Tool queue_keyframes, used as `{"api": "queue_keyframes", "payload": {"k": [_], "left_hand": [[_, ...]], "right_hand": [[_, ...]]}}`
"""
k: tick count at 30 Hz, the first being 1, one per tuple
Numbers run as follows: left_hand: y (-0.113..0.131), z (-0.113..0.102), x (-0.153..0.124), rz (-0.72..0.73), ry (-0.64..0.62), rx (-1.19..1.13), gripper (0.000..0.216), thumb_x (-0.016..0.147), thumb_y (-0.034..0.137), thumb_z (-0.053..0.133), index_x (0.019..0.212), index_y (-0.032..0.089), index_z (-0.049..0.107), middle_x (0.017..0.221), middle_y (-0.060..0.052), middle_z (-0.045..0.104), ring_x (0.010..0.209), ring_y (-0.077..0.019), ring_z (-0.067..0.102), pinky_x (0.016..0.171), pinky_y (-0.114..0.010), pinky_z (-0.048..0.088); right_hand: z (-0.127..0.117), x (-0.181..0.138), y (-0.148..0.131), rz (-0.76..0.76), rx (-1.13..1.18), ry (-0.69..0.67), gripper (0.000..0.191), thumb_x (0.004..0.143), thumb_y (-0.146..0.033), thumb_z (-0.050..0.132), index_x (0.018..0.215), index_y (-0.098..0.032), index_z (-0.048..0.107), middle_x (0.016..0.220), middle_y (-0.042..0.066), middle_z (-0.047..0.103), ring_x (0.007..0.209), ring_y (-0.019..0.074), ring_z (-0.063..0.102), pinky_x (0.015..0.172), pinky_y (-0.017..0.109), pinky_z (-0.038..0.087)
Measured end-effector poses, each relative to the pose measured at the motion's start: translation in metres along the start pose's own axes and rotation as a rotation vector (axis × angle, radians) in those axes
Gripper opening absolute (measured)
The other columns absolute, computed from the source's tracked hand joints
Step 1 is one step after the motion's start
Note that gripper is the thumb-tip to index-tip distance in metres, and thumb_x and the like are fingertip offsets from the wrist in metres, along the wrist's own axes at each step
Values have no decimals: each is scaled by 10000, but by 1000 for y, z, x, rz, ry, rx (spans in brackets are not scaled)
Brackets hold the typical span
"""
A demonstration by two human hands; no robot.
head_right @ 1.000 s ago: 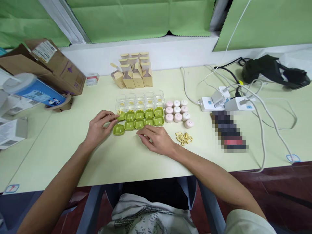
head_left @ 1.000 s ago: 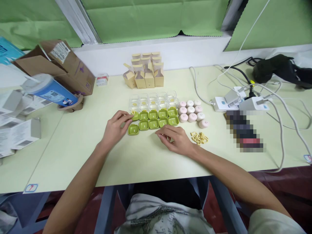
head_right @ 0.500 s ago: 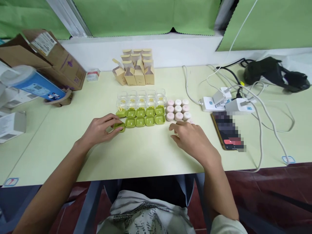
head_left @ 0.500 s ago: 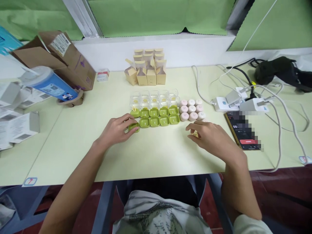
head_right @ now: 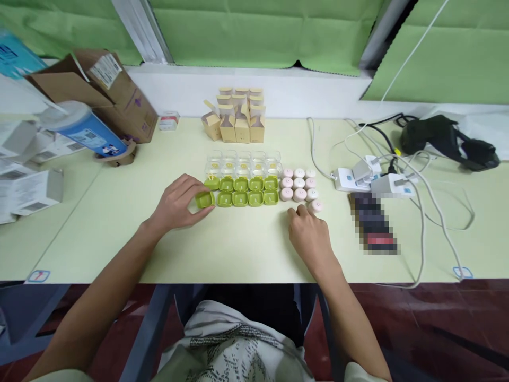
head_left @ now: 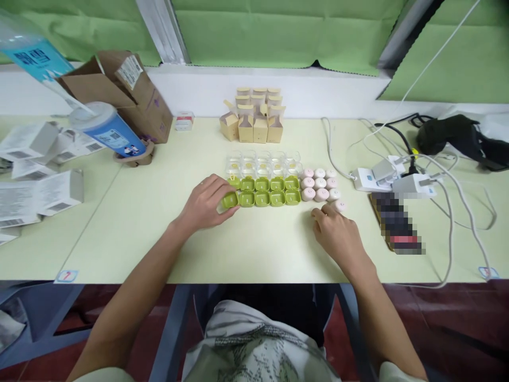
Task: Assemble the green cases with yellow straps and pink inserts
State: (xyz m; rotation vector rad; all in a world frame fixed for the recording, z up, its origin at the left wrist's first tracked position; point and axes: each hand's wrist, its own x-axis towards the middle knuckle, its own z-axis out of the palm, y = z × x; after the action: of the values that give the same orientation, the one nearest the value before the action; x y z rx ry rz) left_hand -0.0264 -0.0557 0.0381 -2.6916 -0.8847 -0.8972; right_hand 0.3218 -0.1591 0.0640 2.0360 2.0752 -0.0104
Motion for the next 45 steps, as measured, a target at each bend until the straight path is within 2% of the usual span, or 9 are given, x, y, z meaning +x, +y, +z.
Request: {"api": "queue_keyframes", "payload": {"k": [5, 13, 16, 23, 28, 32, 37, 41, 45], "left_hand": [[12, 17, 1, 106, 210, -13, 396, 990, 283, 788, 1339, 160, 646, 1138, -152, 710, 1017, -255, 733, 782, -362, 687], [26, 40, -6, 114, 179, -129, 643, 1046, 296, 721, 1621, 190, 451, 1273, -158, 711, 1139, -274, 745, 898, -414, 707], [24, 42, -8, 80, 163, -159, 665, 1044, 299, 723, 1638, 220, 433, 1307, -150, 709, 1181, -285, 742, 930, -430, 697], [24, 40, -7, 67, 161, -141, 646, 1034, 294, 731, 1617, 203, 466, 1290, -148, 713, 1139, -277, 737, 865, -391, 679], [25, 40, -6, 89, 153, -120, 613, 1036, 289, 724, 1591, 164, 497, 1279, -159, 710, 1125, -275, 729, 834, -383, 674], [27, 40, -4, 91, 131, -132, 592, 1036, 273, 725, 1572, 148, 507, 1270, -165, 705, 1121, -269, 721, 824, -372, 674], [30, 40, -2, 55, 158, -185, 610, 1030, 298, 760, 1578, 188, 516, 1236, -139, 687, 1053, -241, 706, 773, -342, 671], [32, 39, -2, 23, 191, -225, 628, 1015, 291, 799, 1572, 186, 529, 1254, -142, 712, 1129, -255, 731, 907, -384, 698], [33, 38, -2, 0, 200, -244, 632, 1013, 306, 811, 1573, 213, 535, 1273, -136, 760, 1174, -268, 768, 976, -415, 705]], "right_hand": [[11, -1, -5, -11, 8, 91, 307, 1088, -104, 490, 1177, -142, 782, 1171, 135, 749, 832, 202, 725, 557, 304, 230], [41, -11, 19, -146, 41, 481, 288, 1044, -161, 562, 1073, -155, 848, 1087, 103, 781, 614, 136, 563, 531, 284, 275], [48, -11, 20, -197, 41, 554, 300, 1039, -139, 552, 1039, -141, 852, 1033, 91, 781, 587, 127, 531, 513, 275, 268], [41, -14, 1, -69, 16, 611, 299, 1045, -129, 614, 1230, -167, 846, 1123, 86, 809, 603, 120, 579, 506, 264, 236], [40, -19, -5, 44, -52, 452, 259, 1055, -147, 643, 1205, -175, 852, 1189, 91, 807, 499, 70, 406, 511, 270, 154], [43, -16, -5, 47, -18, 403, 290, 1057, -110, 596, 1167, -172, 857, 1185, 95, 800, 540, 75, 469, 532, 271, 150], [44, -13, 2, 75, 50, 448, 282, 1095, -229, 601, 1227, -193, 847, 1222, 105, 793, 602, 99, 546, 544, 271, 171], [50, -8, 12, 41, 65, 467, 253, 1073, -199, 626, 1185, -193, 853, 1127, 69, 822, 550, 95, 506, 545, 284, 201], [53, -1, 18, -76, 209, 648, 237, 1074, -168, 616, 1113, -185, 849, 1046, 61, 835, 644, 137, 660, 536, 292, 322]]}}
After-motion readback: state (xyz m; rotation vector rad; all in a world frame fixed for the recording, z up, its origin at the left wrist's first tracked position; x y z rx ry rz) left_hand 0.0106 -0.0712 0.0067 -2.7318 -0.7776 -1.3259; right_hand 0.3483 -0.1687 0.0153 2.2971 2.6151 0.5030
